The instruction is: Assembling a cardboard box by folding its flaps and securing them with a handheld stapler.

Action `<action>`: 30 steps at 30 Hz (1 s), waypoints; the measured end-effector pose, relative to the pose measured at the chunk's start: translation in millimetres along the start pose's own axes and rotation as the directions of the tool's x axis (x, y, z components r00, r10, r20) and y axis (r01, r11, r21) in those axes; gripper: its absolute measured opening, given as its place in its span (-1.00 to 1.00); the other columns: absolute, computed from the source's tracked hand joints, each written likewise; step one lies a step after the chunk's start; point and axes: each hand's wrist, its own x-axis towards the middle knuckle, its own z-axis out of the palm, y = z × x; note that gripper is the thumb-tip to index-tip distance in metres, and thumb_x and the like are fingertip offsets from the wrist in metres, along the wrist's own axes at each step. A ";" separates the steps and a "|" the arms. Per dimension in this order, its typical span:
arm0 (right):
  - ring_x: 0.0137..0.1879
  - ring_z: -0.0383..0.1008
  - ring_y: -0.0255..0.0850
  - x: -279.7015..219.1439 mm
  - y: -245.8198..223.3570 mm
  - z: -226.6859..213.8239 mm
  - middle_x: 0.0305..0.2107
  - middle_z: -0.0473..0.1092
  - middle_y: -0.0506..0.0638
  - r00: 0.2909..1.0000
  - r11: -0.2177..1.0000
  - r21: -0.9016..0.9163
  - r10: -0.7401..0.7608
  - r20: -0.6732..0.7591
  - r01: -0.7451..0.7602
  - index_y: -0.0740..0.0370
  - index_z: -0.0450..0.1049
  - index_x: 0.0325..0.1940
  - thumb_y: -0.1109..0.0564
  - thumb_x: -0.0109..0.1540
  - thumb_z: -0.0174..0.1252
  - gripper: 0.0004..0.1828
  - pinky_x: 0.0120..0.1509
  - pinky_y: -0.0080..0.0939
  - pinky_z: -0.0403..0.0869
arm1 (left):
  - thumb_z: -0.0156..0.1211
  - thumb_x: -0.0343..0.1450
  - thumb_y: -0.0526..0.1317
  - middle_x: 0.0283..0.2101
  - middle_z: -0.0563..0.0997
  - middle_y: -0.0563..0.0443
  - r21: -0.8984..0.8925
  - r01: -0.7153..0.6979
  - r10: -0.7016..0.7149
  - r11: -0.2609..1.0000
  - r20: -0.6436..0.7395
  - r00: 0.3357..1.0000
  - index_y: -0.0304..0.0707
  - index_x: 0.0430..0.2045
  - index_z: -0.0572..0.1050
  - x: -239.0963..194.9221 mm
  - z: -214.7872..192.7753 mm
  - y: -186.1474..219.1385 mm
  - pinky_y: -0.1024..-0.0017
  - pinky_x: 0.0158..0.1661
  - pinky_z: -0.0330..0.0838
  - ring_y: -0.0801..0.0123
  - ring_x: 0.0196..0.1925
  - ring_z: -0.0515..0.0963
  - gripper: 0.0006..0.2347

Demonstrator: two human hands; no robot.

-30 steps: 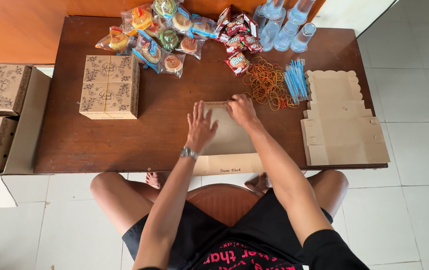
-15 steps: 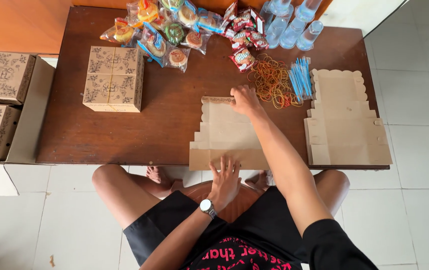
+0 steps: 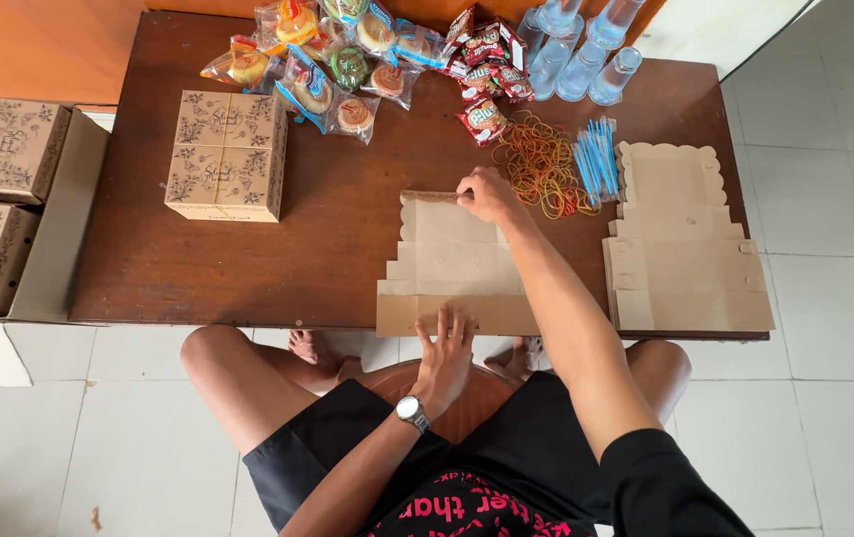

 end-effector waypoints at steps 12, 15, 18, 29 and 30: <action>0.21 0.39 -0.05 16.7 1.2 3.6 -0.02 0.49 -0.06 0.996 0.964 -0.264 0.038 0.080 -0.016 -0.08 0.44 0.01 -0.23 0.12 0.19 -0.56 0.28 0.22 0.25 | 0.31 0.36 -0.14 0.35 0.21 -0.29 -0.013 0.006 -0.006 1.000 0.012 1.000 -0.18 0.32 0.27 1.0 21.1 3.5 -0.48 0.14 0.19 -0.28 0.47 0.07 -0.41; 0.28 0.36 -0.05 15.9 2.9 1.1 0.07 0.48 -0.06 0.990 0.967 -0.251 0.064 0.124 -0.031 -0.10 0.38 0.07 -0.38 0.08 0.21 -0.40 0.32 0.19 0.24 | 0.31 0.37 -0.15 0.35 0.22 -0.31 -0.036 -0.005 0.006 0.999 0.015 1.000 -0.20 0.33 0.27 0.6 14.6 1.8 -0.50 0.14 0.17 -0.31 0.47 0.07 -0.41; 0.26 0.39 -0.02 15.4 8.9 -2.5 0.09 0.48 -0.06 0.984 0.985 -0.157 0.097 0.152 -0.073 -0.08 0.41 0.04 -0.38 0.06 0.28 -0.39 0.29 0.19 0.26 | 0.32 0.36 -0.12 0.35 0.23 -0.30 -0.012 0.001 -0.001 1.000 0.001 1.000 -0.18 0.32 0.27 -0.2 14.0 1.9 -0.50 0.15 0.17 -0.29 0.47 0.08 -0.41; 0.17 0.46 0.23 -3.4 -9.9 -52.5 0.02 0.34 0.12 0.992 0.998 0.052 0.020 0.122 -0.027 0.10 0.48 -0.01 -0.09 0.19 0.23 -0.64 0.23 0.24 0.45 | 0.22 0.42 -0.13 0.39 0.18 -0.24 -0.070 0.015 -0.011 0.997 0.061 0.998 -0.14 0.36 0.20 13.1 13.2 -6.1 -0.48 0.23 0.06 -0.21 0.51 0.04 -0.43; 0.15 0.48 0.20 -8.2 -11.7 -52.2 -0.02 0.40 0.12 0.995 0.998 0.065 0.005 0.100 -0.011 0.09 0.46 -0.02 0.00 0.20 0.19 -0.70 0.20 0.23 0.45 | 0.20 0.43 -0.12 0.40 0.17 -0.23 -0.093 0.024 -0.016 0.995 0.082 0.997 -0.14 0.36 0.20 11.9 10.5 -5.2 -0.47 0.24 0.05 -0.20 0.51 0.02 -0.44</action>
